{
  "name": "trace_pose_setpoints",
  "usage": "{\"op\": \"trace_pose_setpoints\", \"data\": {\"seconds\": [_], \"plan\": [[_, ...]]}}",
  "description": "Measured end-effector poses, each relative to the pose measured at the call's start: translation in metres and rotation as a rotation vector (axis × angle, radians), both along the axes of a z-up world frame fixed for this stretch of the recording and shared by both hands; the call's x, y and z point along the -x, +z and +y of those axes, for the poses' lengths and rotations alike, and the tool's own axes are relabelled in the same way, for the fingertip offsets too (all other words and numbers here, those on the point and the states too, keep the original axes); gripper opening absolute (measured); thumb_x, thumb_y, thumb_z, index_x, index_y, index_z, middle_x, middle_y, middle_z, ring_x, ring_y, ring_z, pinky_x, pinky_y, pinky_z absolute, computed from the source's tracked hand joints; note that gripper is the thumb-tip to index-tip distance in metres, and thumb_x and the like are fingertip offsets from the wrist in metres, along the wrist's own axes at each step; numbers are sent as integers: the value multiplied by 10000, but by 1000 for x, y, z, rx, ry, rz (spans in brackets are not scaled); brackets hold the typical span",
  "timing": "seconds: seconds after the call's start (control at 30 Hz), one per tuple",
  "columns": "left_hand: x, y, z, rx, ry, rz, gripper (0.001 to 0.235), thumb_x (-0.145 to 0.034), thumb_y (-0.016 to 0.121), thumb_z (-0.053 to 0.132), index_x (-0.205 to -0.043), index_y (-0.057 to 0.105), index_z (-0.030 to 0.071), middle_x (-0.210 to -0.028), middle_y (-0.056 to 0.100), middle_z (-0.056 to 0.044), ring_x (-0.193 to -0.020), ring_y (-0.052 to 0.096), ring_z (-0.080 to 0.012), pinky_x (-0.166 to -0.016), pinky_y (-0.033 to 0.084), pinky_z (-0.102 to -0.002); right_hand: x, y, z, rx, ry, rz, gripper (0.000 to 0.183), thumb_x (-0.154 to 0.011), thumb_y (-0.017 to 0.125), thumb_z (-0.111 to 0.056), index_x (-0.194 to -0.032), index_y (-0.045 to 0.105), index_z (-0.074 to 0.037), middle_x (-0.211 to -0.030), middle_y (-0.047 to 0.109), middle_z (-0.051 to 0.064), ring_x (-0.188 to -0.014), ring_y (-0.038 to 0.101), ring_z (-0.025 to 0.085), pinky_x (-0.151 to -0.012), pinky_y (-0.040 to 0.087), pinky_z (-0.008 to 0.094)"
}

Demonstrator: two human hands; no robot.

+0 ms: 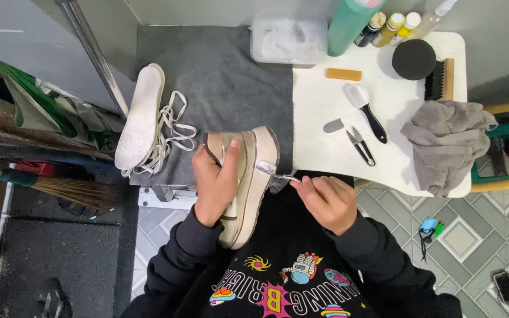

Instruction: The person holds a white sneaker and uses a small metal tool to scrape and clean the rubber sole and sidewall. The person repeatedly dips the tool into a container of white paste and continues scraping the shoe's surface.

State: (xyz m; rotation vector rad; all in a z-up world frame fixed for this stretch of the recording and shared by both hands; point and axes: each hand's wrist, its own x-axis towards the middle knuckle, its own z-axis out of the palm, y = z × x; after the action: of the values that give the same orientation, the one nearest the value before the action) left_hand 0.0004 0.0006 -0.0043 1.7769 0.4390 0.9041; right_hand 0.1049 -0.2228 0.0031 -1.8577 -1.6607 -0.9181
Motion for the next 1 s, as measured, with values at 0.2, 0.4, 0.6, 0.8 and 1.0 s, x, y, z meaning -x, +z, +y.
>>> {"op": "trace_pose_setpoints", "data": {"seconds": [0.2,0.4,0.6,0.8,1.0], "plan": [[-3,-8,6,74,-24,29,317,-988,665,157,-709,575,36,-662,566,-156,-718,579,-235,-703,453,-392,-9,4,-4,-16,-26,-139,200,-874,813,-85,-921,642,7,-702,535,87,-518,528,184,-503,486,260],[-7,14,8,112,-75,92,407,-1001,661,194,-635,517,86,-583,512,-128,-638,549,-194,-643,429,-350,-29,16,3,-83,-102,189,150,-896,823,-88,-878,704,1,-610,554,48,-452,541,212,-457,489,301],[-26,26,20,256,-171,135,463,-998,651,227,-580,474,135,-523,476,13,-604,457,-96,-593,393,-294,-17,31,12,-8,-185,595,124,-942,761,-142,-893,697,-48,-457,477,-6,-397,527,190,-459,475,265],[-42,-13,48,453,-220,424,472,-970,659,381,-577,551,143,-510,492,-22,-515,476,-161,-543,397,-314,-15,34,15,137,-212,902,83,-941,688,-133,-1021,705,-142,-474,589,47,-455,614,258,-482,500,316],[-53,-15,49,519,-244,511,470,-957,659,422,-593,565,140,-518,485,-14,-537,492,-154,-564,422,-312,-27,17,26,181,-190,569,58,-962,706,-147,-1001,748,-143,-648,609,18,-542,651,219,-505,542,290]]}}
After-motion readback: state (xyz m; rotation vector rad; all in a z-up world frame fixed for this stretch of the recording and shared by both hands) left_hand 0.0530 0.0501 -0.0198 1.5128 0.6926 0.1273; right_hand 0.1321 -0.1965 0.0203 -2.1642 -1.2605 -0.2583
